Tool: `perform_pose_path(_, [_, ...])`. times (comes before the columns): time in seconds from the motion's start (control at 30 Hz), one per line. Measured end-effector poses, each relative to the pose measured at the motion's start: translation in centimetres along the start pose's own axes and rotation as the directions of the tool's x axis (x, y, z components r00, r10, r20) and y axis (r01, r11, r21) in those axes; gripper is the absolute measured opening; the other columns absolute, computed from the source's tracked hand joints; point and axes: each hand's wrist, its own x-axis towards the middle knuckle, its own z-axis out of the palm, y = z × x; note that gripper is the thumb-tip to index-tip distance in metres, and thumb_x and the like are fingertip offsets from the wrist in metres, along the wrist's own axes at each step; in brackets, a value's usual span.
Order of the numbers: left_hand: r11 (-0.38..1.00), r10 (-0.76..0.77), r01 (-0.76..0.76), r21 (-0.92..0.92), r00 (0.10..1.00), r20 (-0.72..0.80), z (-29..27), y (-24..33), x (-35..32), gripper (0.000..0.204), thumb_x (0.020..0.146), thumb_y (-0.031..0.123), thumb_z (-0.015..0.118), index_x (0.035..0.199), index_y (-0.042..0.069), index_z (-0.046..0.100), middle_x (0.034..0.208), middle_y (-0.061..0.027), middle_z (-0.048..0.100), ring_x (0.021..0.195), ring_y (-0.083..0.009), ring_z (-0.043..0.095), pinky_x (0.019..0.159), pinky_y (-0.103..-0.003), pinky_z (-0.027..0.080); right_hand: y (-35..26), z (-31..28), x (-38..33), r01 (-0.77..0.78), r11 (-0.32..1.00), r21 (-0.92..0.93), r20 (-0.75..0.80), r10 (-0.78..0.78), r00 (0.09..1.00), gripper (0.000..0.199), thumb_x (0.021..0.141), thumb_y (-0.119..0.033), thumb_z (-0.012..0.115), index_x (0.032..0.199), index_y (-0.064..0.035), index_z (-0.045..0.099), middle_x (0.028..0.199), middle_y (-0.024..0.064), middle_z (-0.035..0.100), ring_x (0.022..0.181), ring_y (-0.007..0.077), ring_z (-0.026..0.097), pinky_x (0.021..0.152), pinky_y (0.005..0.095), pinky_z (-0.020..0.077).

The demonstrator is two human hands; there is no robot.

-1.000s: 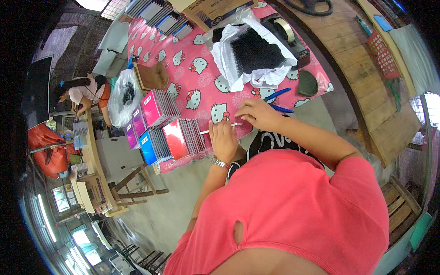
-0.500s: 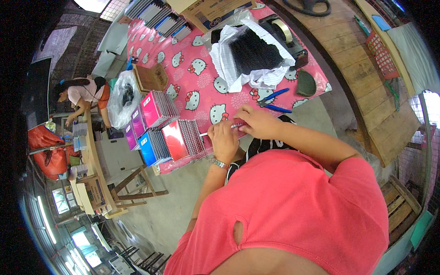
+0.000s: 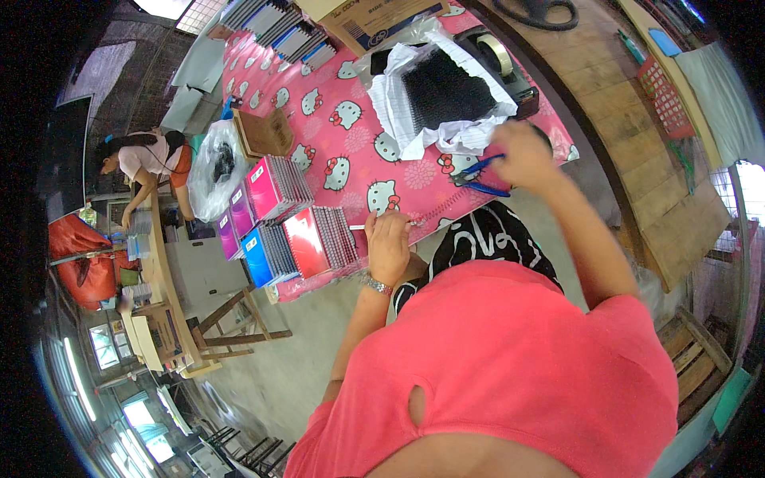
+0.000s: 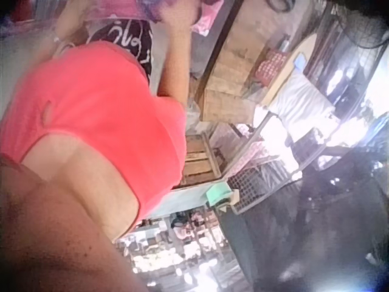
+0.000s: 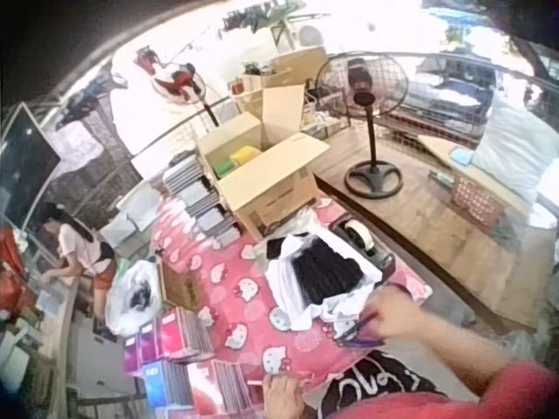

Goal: The person assembles notebooks by manually threading spiral coils through the holes of paper stacks and covers, then uses pliers to cut or bend the wire ends before placing the notebooks into a cardboard box.

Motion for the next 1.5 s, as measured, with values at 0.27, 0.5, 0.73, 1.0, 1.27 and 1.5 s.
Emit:
perform_pose_path(0.27, [0.996, 0.058, -0.056, -0.071, 0.998, 0.029, -0.3, -0.6, 0.2, 0.021, 0.085, 0.018, 0.063, 0.102, 0.007, 0.058, 0.102, -0.0093, 0.061, 0.111, -0.0277, 0.054, 0.109, -0.05, 0.027, 2.9, -3.5, -1.0, 0.009, 0.985, -0.174, 0.303, 0.045, 0.952, 0.036, 0.067, -0.018, 0.076, 0.099, -0.0063, 0.069, 0.114, 0.0155, 0.064, 0.113, 0.0348, 0.055, 0.1, 0.0418, 0.0407])
perform_pose_path(0.5, [0.976, -0.081, 0.083, 0.203, 0.997, -0.017, -0.3, -0.6, -1.5, 0.024, 0.081, 0.021, 0.067, 0.104, 0.016, 0.061, 0.113, -0.0001, 0.056, 0.124, -0.0271, 0.044, 0.102, -0.076, 0.01, -7.7, 1.5, 3.5, -0.192, 0.379, 0.905, 0.384, -0.535, 0.752, 0.038, 0.078, -0.016, 0.073, 0.112, -0.0024, 0.067, 0.123, 0.0115, 0.062, 0.117, 0.0226, 0.056, 0.099, 0.0355, 0.0424])
perform_pose_path(0.73, [0.977, -0.168, 0.175, 0.122, 0.983, -0.068, -0.1, -1.0, -1.4, 0.027, 0.076, 0.024, 0.073, 0.099, 0.015, 0.064, 0.104, -0.0027, 0.056, 0.111, -0.0282, 0.047, 0.094, -0.055, 0.029, -8.8, 5.8, 4.4, -0.357, 0.361, 0.862, 0.5, -0.482, 0.719, 0.038, 0.071, -0.011, 0.072, 0.108, -0.0021, 0.068, 0.117, 0.0107, 0.063, 0.113, 0.0233, 0.056, 0.103, 0.0371, 0.0379])
perform_pose_path(1.0, [0.984, -0.174, 0.177, 0.012, 0.979, -0.106, -0.4, -1.5, -0.8, 0.031, 0.072, 0.031, 0.076, 0.093, 0.012, 0.064, 0.099, -0.0049, 0.057, 0.102, -0.0273, 0.05, 0.088, -0.047, 0.033, -8.8, 6.4, 5.1, -0.591, 0.246, 0.769, 0.595, -0.614, 0.519, 0.041, 0.071, -0.01, 0.074, 0.111, -0.0028, 0.066, 0.12, 0.0081, 0.058, 0.115, 0.0204, 0.053, 0.102, 0.0339, 0.038])
perform_pose_path(1.27, [0.987, -0.15, 0.145, -0.062, 0.985, -0.086, -1.0, -1.2, -0.2, 0.032, 0.072, 0.022, 0.076, 0.096, 0.007, 0.061, 0.099, -0.0095, 0.057, 0.1, -0.0305, 0.051, 0.089, -0.044, 0.037, -9.5, 6.6, 6.1, -0.009, 0.759, 0.651, 0.596, -0.504, 0.626, 0.039, 0.075, -0.013, 0.07, 0.111, -0.0013, 0.066, 0.118, 0.0068, 0.061, 0.11, 0.0189, 0.055, 0.097, 0.0329, 0.0404])
perform_pose_path(1.5, [0.959, -0.181, 0.136, -0.248, 0.969, -0.17, -0.8, -2.1, -0.3, 0.03, 0.073, 0.01, 0.075, 0.098, 0.004, 0.059, 0.099, -0.0126, 0.056, 0.102, -0.0342, 0.051, 0.087, -0.044, 0.041, -9.0, 7.3, 6.4, -0.238, 0.529, 0.815, 0.542, -0.548, 0.638, 0.038, 0.074, -0.013, 0.069, 0.111, -0.0032, 0.066, 0.12, 0.0083, 0.06, 0.113, 0.0194, 0.053, 0.1, 0.0327, 0.0375])
